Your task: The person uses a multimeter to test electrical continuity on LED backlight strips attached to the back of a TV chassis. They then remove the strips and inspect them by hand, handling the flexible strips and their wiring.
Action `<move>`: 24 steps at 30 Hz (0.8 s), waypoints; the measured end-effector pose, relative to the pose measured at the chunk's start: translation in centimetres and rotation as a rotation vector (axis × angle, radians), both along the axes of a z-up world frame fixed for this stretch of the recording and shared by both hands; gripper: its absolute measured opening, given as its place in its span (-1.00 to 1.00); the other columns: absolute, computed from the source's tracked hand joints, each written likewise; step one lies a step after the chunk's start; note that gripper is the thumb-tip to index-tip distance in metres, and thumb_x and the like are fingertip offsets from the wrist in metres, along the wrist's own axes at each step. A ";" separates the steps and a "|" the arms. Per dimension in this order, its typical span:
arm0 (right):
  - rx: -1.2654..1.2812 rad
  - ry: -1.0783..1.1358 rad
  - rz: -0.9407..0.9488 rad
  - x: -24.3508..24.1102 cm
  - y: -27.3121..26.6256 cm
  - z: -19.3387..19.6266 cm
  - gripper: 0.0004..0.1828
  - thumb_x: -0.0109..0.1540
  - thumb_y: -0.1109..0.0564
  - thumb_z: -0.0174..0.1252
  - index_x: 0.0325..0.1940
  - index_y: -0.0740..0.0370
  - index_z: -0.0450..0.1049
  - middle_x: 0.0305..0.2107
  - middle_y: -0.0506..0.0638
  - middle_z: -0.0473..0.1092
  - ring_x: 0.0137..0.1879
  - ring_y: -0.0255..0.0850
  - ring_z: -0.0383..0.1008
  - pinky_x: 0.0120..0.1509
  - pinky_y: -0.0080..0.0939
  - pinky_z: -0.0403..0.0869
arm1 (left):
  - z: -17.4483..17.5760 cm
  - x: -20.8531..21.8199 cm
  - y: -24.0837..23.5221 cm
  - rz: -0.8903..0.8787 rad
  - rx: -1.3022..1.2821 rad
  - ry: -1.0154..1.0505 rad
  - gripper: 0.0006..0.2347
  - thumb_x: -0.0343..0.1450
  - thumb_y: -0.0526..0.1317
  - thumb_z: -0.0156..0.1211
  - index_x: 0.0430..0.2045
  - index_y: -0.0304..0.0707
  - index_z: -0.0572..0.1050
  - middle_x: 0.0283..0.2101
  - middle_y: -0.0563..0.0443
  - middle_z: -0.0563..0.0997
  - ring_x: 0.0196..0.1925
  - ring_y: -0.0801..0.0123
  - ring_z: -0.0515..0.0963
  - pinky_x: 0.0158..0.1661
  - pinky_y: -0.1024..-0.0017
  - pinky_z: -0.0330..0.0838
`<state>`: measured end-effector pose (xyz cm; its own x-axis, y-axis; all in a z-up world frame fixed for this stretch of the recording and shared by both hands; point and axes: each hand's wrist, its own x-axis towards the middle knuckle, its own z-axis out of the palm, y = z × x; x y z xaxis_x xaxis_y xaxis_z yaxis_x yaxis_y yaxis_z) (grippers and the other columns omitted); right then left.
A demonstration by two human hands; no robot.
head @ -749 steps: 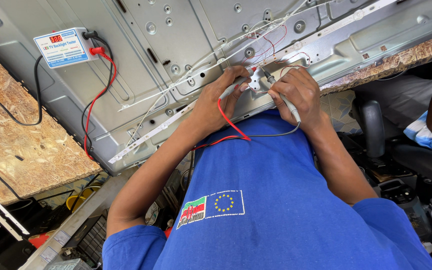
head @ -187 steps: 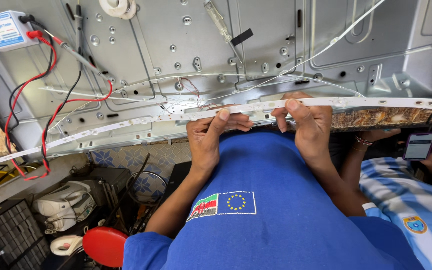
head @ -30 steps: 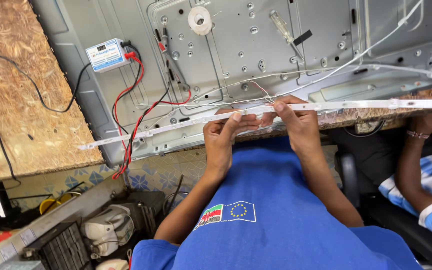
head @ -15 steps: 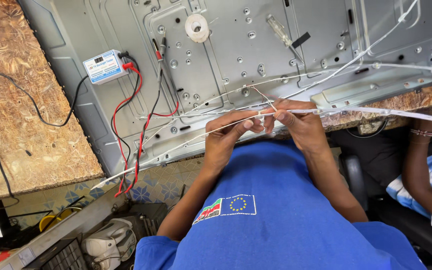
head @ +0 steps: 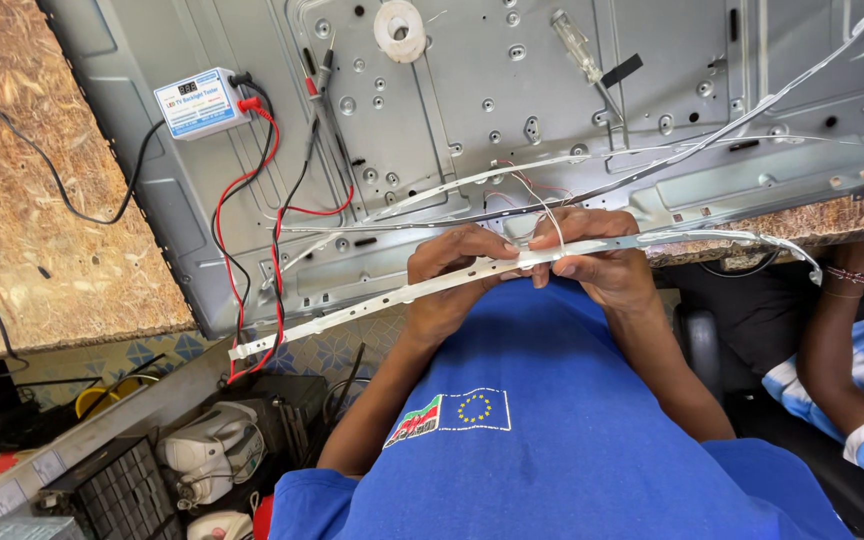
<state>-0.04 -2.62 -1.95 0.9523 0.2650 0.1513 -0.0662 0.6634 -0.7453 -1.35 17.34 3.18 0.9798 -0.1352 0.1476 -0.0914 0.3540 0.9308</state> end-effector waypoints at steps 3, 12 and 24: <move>0.015 -0.004 0.023 0.0 -0.3 -0.2 -0.69 0.08 0.31 0.38 -0.23 0.68 0.52 -0.53 0.36 0.40 -0.49 0.08 0.59 -0.39 -0.02 0.59 | 0.3 0.0 0.0 -0.003 -0.008 -0.022 -0.85 0.32 -0.47 0.41 -0.29 -0.52 0.64 -0.31 -0.25 0.66 -0.23 0.23 0.70 -0.14 0.31 0.59; 0.023 -0.028 0.043 0.2 -0.7 0.3 -0.74 0.08 0.35 0.37 -0.25 0.66 0.52 -0.52 0.36 0.42 -0.47 0.05 0.61 -0.36 -0.01 0.61 | 0.9 0.6 -0.5 -0.022 0.015 -0.085 -0.86 0.33 -0.43 0.41 -0.28 -0.45 0.66 -0.30 -0.21 0.65 -0.24 0.26 0.68 -0.16 0.34 0.58; -0.274 -0.152 -0.141 0.9 1.5 3.8 -0.71 0.26 0.19 0.22 -0.30 0.61 0.54 -0.61 0.30 0.44 -0.51 -0.03 0.54 -0.39 -0.14 0.48 | 1.2 0.7 0.1 0.040 0.066 0.039 -0.90 0.37 -0.41 0.37 -0.31 -0.50 0.64 -0.39 -0.22 0.65 -0.33 0.26 0.69 -0.23 0.37 0.58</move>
<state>0.90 -1.09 1.86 0.9545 0.1832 0.2354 0.1369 0.4318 -0.8915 -0.66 17.45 4.35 0.9895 -0.1035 0.1011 -0.0674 0.2888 0.9550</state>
